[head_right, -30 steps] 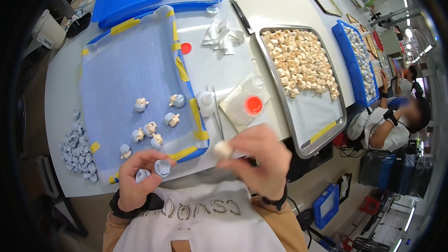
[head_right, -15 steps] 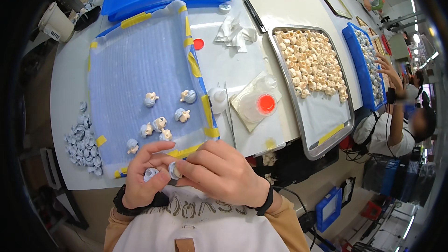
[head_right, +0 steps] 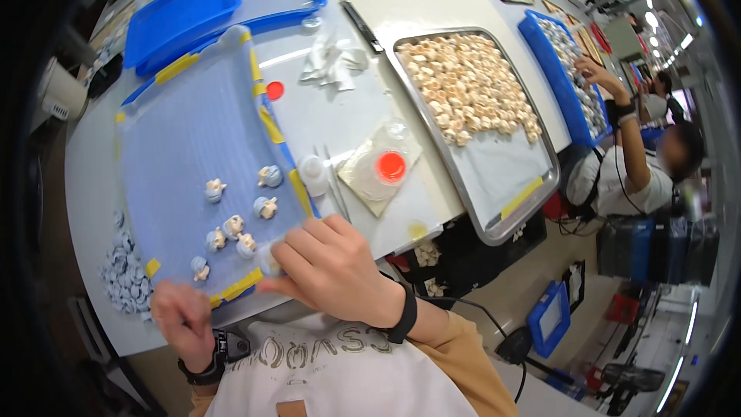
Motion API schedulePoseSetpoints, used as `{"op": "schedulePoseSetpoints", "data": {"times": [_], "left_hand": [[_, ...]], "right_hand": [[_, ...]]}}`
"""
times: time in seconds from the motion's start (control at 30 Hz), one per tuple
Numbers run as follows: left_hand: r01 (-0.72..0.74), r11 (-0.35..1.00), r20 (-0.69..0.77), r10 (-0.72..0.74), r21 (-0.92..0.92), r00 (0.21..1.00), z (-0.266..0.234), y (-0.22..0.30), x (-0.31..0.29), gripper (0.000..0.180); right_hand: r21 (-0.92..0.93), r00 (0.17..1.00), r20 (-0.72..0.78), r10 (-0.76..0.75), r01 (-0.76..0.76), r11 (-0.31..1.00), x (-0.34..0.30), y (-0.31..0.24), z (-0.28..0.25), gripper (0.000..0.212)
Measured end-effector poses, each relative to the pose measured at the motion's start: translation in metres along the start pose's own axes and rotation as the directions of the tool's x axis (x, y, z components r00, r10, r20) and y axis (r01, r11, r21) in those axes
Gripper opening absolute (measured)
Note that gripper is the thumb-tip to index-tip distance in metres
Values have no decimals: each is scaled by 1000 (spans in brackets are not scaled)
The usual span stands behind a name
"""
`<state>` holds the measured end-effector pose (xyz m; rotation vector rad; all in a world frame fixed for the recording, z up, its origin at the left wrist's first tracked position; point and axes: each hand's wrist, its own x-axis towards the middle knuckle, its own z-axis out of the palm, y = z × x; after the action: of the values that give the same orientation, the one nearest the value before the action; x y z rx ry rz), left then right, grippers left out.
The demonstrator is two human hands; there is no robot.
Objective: The person assembles small, white, flower-shaped miniature figures by hand. They pick up a base and a top piece, apply glue from a bottle, and press the parts together. The completed figures are placed on a blue tray. The person repeats this process for multiple units throughout the clip.
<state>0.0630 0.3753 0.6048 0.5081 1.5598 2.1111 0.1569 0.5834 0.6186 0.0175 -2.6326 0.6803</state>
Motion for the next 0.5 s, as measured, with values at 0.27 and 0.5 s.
{"op": "schedulePoseSetpoints", "data": {"times": [0.27, 0.5], "left_hand": [[284, 954, 178, -265, -92, 948, 17, 6, 12, 29], [280, 959, 298, -277, 34, 914, 12, 6, 12, 23]], "right_hand": [[88, 996, 43, 72, -76, 993, -4, 13, -30, 64], [-173, 787, -152, 598, -617, 768, -36, 161, -138, 21]]}}
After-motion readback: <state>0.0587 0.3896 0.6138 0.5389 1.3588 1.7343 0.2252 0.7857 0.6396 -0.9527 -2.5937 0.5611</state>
